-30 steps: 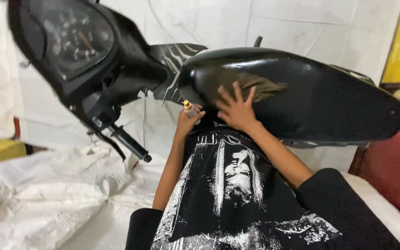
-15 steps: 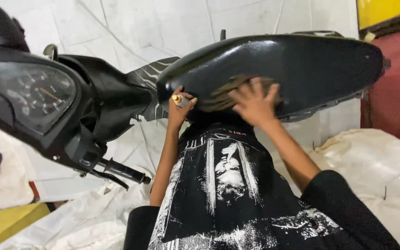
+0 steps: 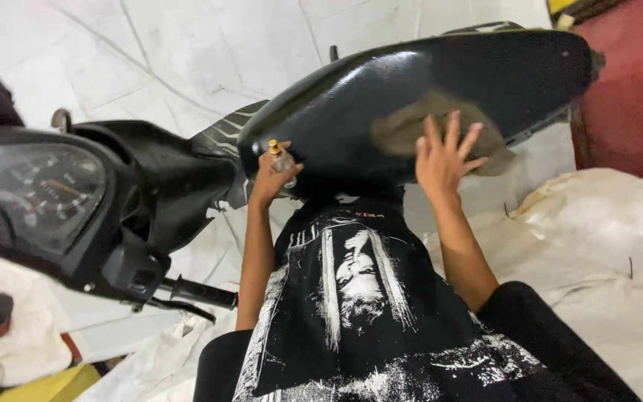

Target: The person sits on the floor and cleans a black motorcycle seat using a spray bottle and a cloth. They apply liquid from the bottle and wipe the seat surface repeatedly with the cloth.

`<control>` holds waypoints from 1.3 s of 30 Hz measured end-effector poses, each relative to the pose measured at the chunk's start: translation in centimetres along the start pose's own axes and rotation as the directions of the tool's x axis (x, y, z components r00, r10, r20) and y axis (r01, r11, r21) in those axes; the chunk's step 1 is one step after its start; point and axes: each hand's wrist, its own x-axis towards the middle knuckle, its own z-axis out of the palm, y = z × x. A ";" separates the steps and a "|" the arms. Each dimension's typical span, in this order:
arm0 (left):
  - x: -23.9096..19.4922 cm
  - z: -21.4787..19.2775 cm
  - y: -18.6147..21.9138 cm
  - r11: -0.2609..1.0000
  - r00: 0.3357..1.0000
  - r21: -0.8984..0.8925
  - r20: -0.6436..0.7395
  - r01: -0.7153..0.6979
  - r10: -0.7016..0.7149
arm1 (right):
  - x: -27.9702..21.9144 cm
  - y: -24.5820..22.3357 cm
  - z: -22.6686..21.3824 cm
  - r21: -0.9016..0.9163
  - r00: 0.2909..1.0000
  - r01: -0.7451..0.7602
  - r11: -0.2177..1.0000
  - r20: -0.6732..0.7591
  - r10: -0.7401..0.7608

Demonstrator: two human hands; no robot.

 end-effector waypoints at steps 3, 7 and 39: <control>0.1 0.0 -0.7 1.000 1.000 0.024 0.000 -0.004 0.004 | 0.8 -4.0 0.6 0.137 0.998 -0.063 0.989 0.001 0.063; 0.5 0.0 -1.4 0.996 1.000 0.086 -0.012 -0.022 0.024 | -3.3 -3.6 2.7 0.093 0.930 0.366 0.926 -0.013 -0.367; -8.5 18.8 2.3 0.900 0.926 -0.420 -0.280 0.118 -0.253 | 12.3 20.5 1.8 0.065 0.968 0.058 0.996 -0.249 -0.040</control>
